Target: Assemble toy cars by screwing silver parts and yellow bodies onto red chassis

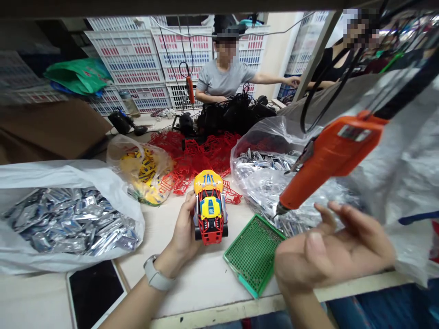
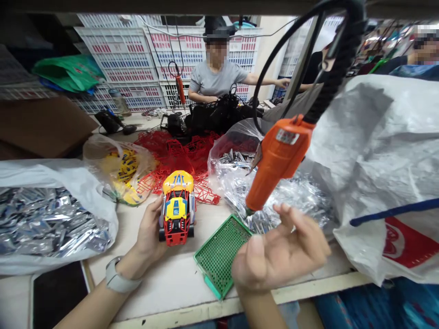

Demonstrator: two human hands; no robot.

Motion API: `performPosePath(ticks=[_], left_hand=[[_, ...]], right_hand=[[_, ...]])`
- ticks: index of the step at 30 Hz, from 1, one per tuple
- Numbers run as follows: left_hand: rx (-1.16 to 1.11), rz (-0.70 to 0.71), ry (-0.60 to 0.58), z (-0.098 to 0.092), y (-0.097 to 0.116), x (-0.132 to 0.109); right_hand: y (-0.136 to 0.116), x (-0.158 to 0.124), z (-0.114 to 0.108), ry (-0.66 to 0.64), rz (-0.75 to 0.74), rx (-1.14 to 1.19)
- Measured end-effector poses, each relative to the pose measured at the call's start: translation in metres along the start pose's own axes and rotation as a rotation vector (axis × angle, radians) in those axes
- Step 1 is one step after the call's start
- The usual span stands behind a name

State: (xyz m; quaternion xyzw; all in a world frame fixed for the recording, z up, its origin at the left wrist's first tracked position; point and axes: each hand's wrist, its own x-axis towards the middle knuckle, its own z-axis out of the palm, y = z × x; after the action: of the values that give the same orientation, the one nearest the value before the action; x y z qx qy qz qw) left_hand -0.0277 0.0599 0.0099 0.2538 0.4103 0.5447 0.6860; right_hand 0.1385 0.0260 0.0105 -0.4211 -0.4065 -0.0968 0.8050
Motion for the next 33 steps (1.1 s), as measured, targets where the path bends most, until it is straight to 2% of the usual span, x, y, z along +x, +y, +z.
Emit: performPosePath(ticks=[1,2,4,6,8,10,19,23,28,30,33], left_hand=[[-0.003,0.025,0.004,-0.001,-0.001,0.0],[-0.008,0.059,0.009,-0.002,-0.002,0.0],[-0.024,0.124,0.001,-0.003,-0.005,-0.001],[-0.043,0.149,-0.055,-0.003,-0.007,-0.002],[-0.049,0.134,-0.137,-0.003,-0.009,-0.003],[-0.037,0.127,-0.185,-0.004,-0.011,-0.004],[0.209,0.164,-0.202,-0.015,-0.008,-0.001],[0.316,0.223,-0.231,-0.015,-0.011,0.001],[0.392,0.214,-0.319,-0.005,-0.01,-0.003],[0.443,0.258,-0.308,-0.006,-0.003,-0.009],[0.504,0.315,-0.213,-0.022,0.009,-0.023]], right_hand=[[-0.004,-0.009,0.0,-0.053,0.006,0.01],[-0.008,-0.017,0.0,-0.183,0.033,0.01],[-0.015,-0.031,0.003,-0.544,0.125,-0.034],[-0.018,-0.04,0.008,-0.78,0.201,-0.105],[-0.019,-0.046,0.014,-0.88,0.263,-0.161],[-0.017,-0.048,0.018,-0.921,0.329,-0.181],[-0.002,-0.026,0.013,-0.912,0.69,0.044],[0.001,-0.017,0.007,-0.865,0.73,0.037],[-0.002,-0.004,0.002,-0.786,0.693,-0.036],[0.001,0.012,-0.004,-0.688,0.66,-0.053],[0.008,0.041,-0.018,-0.436,0.615,-0.045]])
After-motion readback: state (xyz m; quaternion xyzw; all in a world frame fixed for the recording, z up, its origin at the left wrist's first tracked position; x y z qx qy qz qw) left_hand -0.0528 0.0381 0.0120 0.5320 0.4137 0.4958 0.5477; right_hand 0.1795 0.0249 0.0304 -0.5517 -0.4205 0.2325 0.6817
